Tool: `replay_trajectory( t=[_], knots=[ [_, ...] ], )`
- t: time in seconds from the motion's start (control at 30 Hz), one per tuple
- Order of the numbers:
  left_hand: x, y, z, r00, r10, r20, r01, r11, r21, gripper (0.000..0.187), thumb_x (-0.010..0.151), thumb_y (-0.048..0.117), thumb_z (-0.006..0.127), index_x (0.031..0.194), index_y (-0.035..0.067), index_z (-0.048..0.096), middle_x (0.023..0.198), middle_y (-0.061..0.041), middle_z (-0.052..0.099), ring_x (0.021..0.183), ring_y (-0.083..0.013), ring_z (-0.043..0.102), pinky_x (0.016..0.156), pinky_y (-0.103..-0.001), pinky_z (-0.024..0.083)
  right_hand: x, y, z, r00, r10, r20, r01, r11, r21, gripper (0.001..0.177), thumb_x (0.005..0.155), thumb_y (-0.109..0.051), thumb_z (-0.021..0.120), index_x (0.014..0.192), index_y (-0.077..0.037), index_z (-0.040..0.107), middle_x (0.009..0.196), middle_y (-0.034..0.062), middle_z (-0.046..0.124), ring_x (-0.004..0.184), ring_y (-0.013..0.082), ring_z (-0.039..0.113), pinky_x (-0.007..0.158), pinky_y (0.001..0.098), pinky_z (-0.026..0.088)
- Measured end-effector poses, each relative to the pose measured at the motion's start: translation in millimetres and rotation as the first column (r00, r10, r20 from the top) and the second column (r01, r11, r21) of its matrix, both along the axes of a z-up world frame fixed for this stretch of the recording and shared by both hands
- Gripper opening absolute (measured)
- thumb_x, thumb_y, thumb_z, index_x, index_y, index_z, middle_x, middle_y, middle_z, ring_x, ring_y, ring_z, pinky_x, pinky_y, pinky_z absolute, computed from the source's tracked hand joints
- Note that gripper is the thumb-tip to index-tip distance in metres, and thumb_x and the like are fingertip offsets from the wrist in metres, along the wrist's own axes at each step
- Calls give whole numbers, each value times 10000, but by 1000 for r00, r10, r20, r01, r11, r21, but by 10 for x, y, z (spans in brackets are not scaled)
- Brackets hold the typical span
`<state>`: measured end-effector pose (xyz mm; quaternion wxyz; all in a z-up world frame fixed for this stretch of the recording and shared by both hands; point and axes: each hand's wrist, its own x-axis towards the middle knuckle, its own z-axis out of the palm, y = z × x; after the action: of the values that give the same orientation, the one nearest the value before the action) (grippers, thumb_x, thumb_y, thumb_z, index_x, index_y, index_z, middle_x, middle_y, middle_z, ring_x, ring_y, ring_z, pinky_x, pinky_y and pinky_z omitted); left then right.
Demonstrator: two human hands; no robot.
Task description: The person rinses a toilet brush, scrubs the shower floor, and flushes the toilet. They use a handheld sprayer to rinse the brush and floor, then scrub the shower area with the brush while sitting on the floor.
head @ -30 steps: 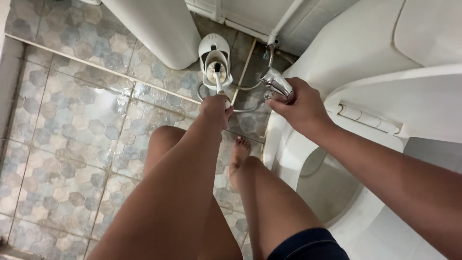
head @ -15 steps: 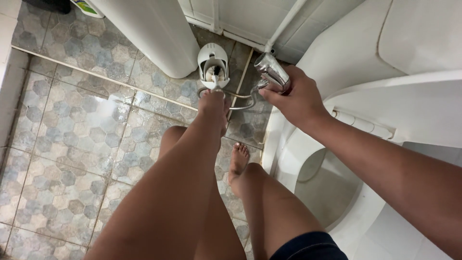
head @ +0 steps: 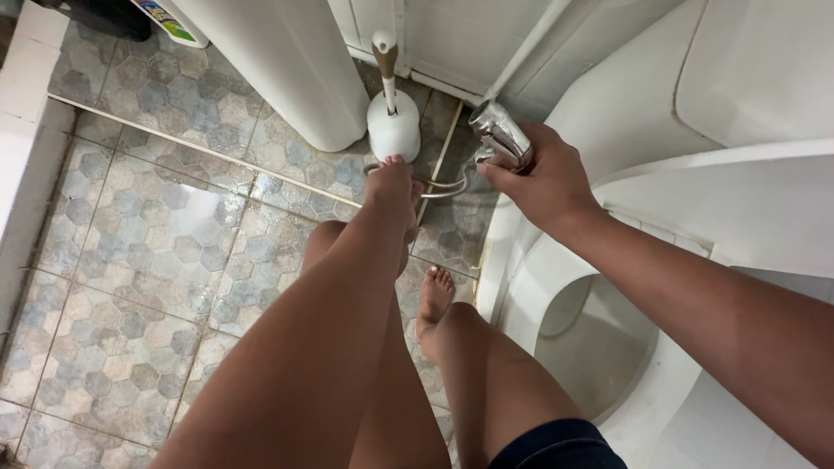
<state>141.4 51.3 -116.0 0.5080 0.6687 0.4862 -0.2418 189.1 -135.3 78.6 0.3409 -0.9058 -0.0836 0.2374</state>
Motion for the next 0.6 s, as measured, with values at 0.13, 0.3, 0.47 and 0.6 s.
replay_trajectory(
  t=[0.13, 0.3, 0.47, 0.6],
  knots=[
    [-16, -69, -107, 931, 364, 27, -356, 921, -160, 374, 850, 141, 701, 1217, 80, 656, 1213, -149, 576, 999, -316, 653, 804, -423, 586, -8, 9, -2, 1000, -26, -15, 26, 1000, -17, 367, 834, -348, 789, 1070, -117, 629, 939, 86, 718, 890, 226, 724, 740, 379, 566],
    [8, -215, -222, 728, 685, -11, -654, 690, -310, 324, 865, 111, 674, 1179, 36, 647, 1128, -150, 584, 869, -309, 717, 700, -427, 628, 5, -2, 58, 998, -33, -50, 32, 999, -8, 356, 846, -345, 792, 1090, -128, 648, 941, 54, 745, 878, 217, 742, 755, 362, 563],
    [11, -430, 53, 736, 677, 0, -626, 680, -382, 264, 919, 91, 588, 1166, 10, 633, 1055, -152, 584, 757, -239, 703, 605, -358, 587, 192, -66, 101, 997, -43, -65, 51, 991, 123, 337, 863, -297, 816, 1137, -157, 678, 968, 23, 776, 873, 164, 760, 829, 304, 573],
    [166, -561, 765, 758, 651, -40, -596, 668, -446, 198, 935, 35, 565, 1110, -14, 644, 948, -129, 596, 734, -218, 637, 620, -296, 555, 483, -18, 214, 998, -58, -29, 63, 976, 209, 338, 879, -275, 838, 1113, -115, 655, 942, 40, 771, 819, 162, 780, 796, 287, 608]
  ],
)
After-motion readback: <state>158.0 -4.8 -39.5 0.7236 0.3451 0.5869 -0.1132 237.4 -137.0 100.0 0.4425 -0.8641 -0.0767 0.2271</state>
